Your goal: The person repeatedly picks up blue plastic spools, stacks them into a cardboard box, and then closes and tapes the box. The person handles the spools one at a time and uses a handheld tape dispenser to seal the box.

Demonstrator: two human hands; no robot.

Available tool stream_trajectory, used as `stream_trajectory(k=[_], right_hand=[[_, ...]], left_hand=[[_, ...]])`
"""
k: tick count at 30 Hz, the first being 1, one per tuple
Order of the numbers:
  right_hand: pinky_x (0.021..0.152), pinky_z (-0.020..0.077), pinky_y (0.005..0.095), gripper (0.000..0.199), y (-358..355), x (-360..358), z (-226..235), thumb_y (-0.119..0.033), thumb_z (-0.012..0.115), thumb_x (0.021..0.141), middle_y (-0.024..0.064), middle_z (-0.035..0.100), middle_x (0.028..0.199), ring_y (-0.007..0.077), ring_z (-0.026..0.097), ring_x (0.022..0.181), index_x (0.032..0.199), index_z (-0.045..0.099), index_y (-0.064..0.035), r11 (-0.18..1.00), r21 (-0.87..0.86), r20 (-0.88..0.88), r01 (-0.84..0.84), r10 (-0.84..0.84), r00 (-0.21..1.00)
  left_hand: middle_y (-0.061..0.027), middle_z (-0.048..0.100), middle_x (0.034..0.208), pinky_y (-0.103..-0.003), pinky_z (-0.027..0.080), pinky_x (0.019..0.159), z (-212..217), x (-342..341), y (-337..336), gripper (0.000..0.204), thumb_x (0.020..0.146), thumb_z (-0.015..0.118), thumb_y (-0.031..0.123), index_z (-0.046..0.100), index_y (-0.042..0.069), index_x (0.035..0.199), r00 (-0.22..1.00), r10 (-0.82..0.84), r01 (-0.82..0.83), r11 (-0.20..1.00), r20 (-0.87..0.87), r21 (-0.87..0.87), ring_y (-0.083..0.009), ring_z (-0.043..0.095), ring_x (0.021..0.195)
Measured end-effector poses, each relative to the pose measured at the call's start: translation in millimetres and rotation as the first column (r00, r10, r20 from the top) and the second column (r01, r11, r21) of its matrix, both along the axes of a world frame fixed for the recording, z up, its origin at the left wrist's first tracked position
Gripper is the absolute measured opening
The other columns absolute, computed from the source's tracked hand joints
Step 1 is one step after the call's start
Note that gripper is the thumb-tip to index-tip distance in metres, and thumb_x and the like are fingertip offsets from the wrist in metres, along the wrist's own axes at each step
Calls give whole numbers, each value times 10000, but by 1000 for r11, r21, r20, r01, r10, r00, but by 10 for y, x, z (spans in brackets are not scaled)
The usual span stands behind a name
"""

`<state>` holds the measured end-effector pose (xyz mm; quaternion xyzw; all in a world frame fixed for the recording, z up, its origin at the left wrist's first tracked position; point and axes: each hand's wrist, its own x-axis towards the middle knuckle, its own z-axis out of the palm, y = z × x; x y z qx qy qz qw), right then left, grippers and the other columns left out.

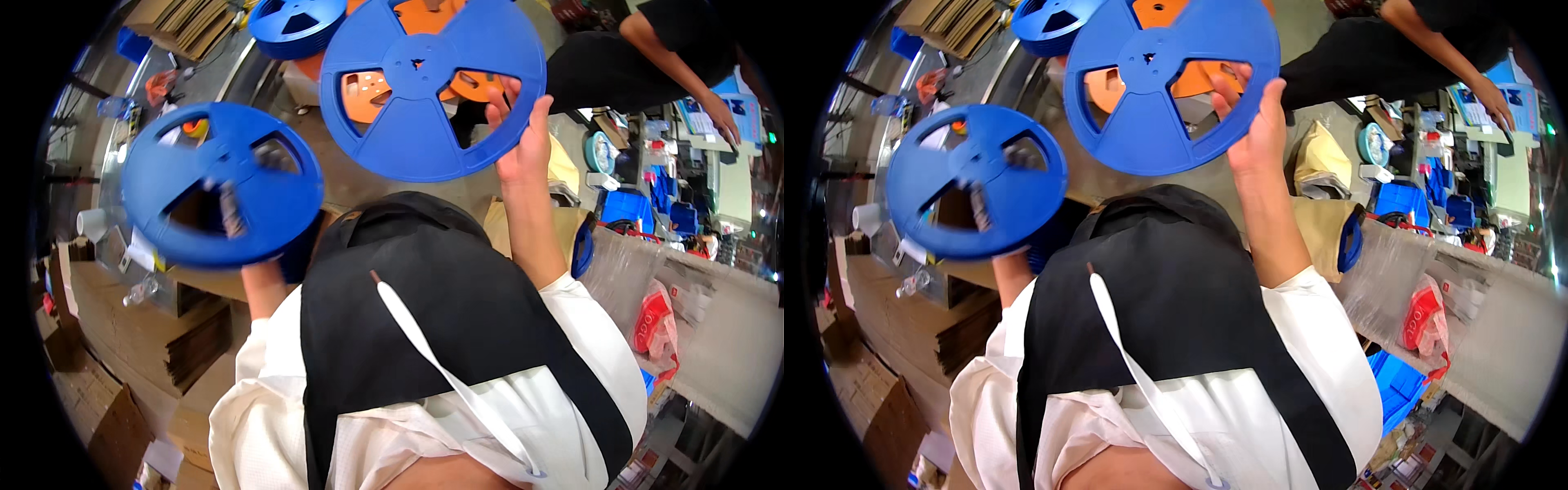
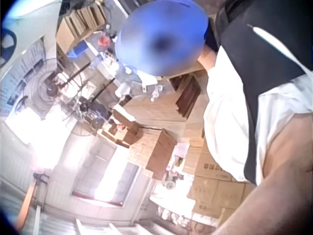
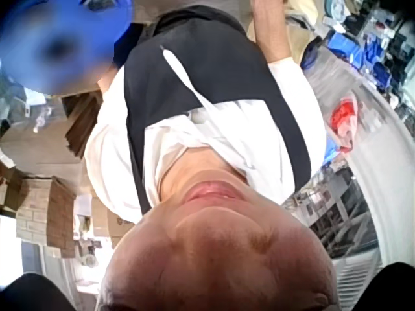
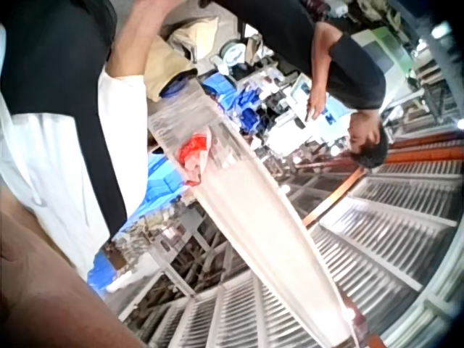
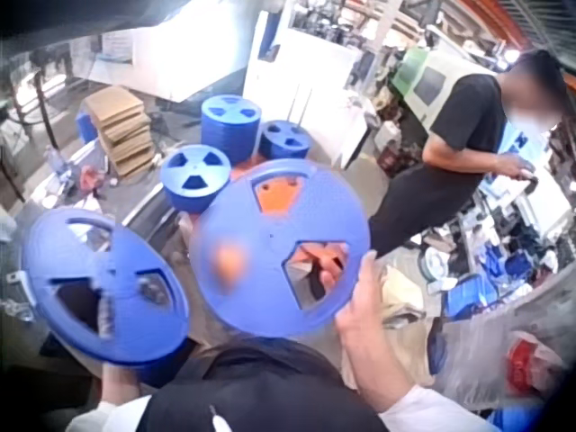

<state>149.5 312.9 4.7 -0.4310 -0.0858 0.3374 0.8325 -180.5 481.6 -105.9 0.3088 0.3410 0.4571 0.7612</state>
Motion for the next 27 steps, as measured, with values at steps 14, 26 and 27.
stream_trajectory(k=[14, 26, 27], right_hand=[[1101, 306, 406, 476, 456, -1161, 310, -135, 640, 873, 147, 429, 1409, 305, 398, 1327, 1319, 489, -60, 885, -360, 897, -297, 415, 152], [957, 455, 358, 200, -104, -468, -374, -144, 482, 991, 76, 579, 1235, 192, 546, 1167, 1154, 552, -53, 917, -333, 90, -221, 264, 960], [956, 457, 358, 200, -85, -484, -375, -146, 480, 991, 78, 583, 1231, 196, 549, 1166, 1153, 553, -54, 912, -323, 64, -251, 286, 956]], left_hand=[[-125, 549, 1235, -415, 408, 1059, 570, 687, -472, 679, 805, 706, 415, 452, 60, 1325, 747, -174, 387, 898, 642, -208, -270, 520, 1174], [-116, 552, 1122, -464, 314, 1136, 194, 530, -515, 720, 800, 625, 513, 431, 58, 1322, 372, -74, 406, 909, 925, -91, -290, 534, 1136], [-118, 552, 1133, -461, 307, 1140, 195, 522, -527, 716, 806, 616, 518, 434, 54, 1319, 390, -62, 394, 913, 919, -105, -293, 536, 1134]])
